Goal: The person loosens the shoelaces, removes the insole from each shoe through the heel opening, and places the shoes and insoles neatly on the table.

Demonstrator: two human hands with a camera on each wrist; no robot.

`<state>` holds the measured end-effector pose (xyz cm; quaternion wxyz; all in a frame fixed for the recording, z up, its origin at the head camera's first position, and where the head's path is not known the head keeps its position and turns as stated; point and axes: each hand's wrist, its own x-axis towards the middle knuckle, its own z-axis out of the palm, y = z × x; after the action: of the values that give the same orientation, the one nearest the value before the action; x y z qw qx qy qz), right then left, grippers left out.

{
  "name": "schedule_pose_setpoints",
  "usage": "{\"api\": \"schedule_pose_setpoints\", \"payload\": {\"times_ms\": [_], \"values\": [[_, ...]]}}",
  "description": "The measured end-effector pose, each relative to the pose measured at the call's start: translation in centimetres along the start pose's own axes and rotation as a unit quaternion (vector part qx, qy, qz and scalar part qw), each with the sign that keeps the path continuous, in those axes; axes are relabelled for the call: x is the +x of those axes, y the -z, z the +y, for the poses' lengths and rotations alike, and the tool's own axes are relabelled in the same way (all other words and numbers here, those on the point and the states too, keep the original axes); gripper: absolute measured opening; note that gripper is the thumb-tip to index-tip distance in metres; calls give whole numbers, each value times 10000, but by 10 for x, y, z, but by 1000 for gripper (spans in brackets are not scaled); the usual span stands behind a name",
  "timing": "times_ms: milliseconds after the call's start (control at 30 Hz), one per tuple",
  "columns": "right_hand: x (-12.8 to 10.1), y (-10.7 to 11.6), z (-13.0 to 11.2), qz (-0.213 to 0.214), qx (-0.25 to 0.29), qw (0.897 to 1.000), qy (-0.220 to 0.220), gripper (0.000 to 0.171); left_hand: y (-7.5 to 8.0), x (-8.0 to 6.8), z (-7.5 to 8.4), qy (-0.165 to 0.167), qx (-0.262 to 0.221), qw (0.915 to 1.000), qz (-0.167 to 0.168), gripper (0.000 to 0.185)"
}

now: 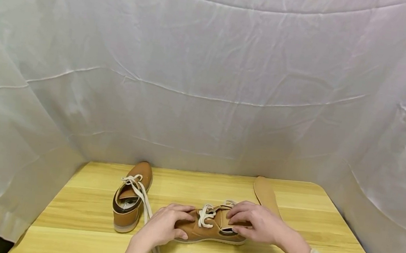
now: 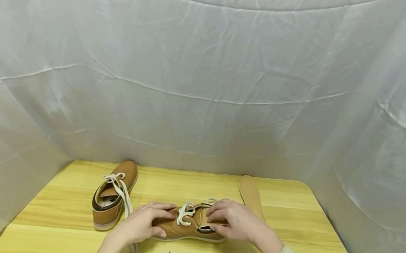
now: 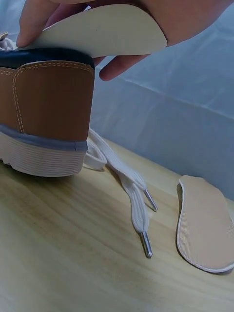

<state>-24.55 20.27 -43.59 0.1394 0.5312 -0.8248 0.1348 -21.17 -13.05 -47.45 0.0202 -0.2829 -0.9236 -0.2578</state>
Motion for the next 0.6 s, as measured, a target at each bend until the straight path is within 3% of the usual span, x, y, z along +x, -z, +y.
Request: {"api": "schedule_pose_setpoints", "payload": {"times_ms": [600], "values": [[2,3,4,339,423,9977,409,15,1,-1,1,-51,-28,10000,75,46]]}}
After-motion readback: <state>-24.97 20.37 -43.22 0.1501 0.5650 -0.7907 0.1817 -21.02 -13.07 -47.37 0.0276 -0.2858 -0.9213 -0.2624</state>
